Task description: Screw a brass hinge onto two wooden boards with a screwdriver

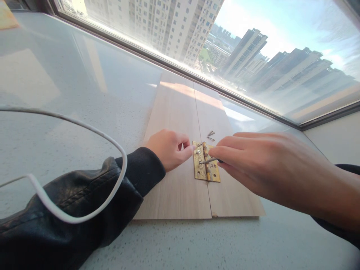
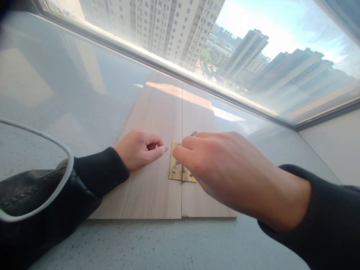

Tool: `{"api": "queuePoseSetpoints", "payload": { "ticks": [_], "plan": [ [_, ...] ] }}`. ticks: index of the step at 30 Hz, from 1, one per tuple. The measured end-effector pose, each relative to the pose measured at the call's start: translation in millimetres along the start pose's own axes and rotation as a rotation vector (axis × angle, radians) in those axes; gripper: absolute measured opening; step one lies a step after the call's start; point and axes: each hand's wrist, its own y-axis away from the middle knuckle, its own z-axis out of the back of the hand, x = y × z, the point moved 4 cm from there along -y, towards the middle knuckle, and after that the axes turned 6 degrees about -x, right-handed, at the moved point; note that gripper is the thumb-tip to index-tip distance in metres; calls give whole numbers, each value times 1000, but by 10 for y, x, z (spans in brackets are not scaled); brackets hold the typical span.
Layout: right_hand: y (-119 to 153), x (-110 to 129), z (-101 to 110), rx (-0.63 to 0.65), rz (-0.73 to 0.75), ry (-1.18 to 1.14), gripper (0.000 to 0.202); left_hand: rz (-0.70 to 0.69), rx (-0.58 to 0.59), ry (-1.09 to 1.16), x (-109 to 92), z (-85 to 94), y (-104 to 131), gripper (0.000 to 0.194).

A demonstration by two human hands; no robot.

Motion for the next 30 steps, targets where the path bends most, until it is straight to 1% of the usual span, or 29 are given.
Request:
{"api": "queuePoseSetpoints", "payload": {
  "ticks": [3,5,7,9,12,14,16,18,21,23,28,30],
  "plan": [
    [-5,-9,-47,87,-1,79,18,6,3,-2,2,0,1,25],
    [-3,-12,-74,105,-22,108,21,6,-1,-2,1,0,1,25],
    [0,-17,-90,113,-58,106,19,3,-6,-4,-3,1,2,25],
    [-2,-15,-88,125,-68,74,13,2,-3,-5,-9,4,1,24],
    [-11,3,-59,160,-15,26,9,10,12,-5,-16,11,-3,23],
    [-12,9,-42,184,17,41,8,14,23,-1,-19,15,-6,23],
    [-7,13,-37,179,30,82,9,14,23,0,-20,19,-10,24],
    [0,22,-47,144,20,126,15,13,21,-2,-20,20,-11,25],
    [-1,24,-65,80,-56,208,25,18,15,-11,-14,18,-8,26],
    [-14,20,-63,69,-93,224,27,15,13,-12,-10,12,-5,26],
    [-28,-23,-25,150,-60,133,11,-8,-13,-15,-2,-5,-7,26],
    [-17,-50,-24,186,-71,138,14,-4,-15,-20,2,-9,-9,26]
  ]
}}
